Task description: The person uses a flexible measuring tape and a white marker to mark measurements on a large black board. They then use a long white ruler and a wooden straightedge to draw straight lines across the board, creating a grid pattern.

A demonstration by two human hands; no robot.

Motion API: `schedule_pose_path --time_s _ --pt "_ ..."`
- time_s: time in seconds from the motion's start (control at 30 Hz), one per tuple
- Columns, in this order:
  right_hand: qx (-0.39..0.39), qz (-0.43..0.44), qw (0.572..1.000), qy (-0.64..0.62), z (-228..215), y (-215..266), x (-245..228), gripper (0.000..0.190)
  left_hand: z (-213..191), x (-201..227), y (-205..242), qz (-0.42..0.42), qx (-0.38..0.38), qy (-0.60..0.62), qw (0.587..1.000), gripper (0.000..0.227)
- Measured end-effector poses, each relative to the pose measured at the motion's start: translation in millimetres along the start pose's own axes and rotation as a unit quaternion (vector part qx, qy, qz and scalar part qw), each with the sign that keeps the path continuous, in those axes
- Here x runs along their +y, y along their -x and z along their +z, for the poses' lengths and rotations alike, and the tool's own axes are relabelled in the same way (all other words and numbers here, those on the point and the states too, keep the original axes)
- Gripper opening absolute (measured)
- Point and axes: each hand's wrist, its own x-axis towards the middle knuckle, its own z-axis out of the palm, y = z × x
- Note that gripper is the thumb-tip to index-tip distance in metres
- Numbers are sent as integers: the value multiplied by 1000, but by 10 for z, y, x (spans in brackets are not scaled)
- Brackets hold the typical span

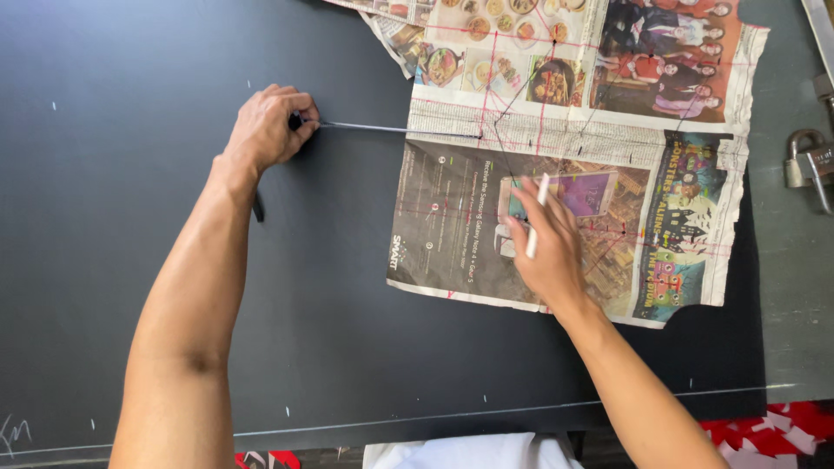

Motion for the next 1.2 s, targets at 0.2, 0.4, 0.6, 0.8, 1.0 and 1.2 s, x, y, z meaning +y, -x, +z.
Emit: schedule_pose_path --time_s 0.2,0.4,0.6,0.8,1.0,1.2 --pt "-2 -78 995 62 273 -631 322 42 -144 227 511 -79 48 54 994 9" --pt "22 -101 992 72 374 -575 448 45 -326 338 1480 -160 114 89 976 10" --pt "2 -84 995 62 336 -553 381 46 -371 312 1199 -162 123 128 971 10" --pt "-69 -43 994 77 292 -597 396 54 -348 537 857 -127 64 126 982 8" --pt "-99 1 993 69 104 -815 543 91 -284 698 653 -117 21 117 986 8" --pt "-100 -1 994 31 76 -819 599 108 -131 806 458 -71 13 99 992 8"
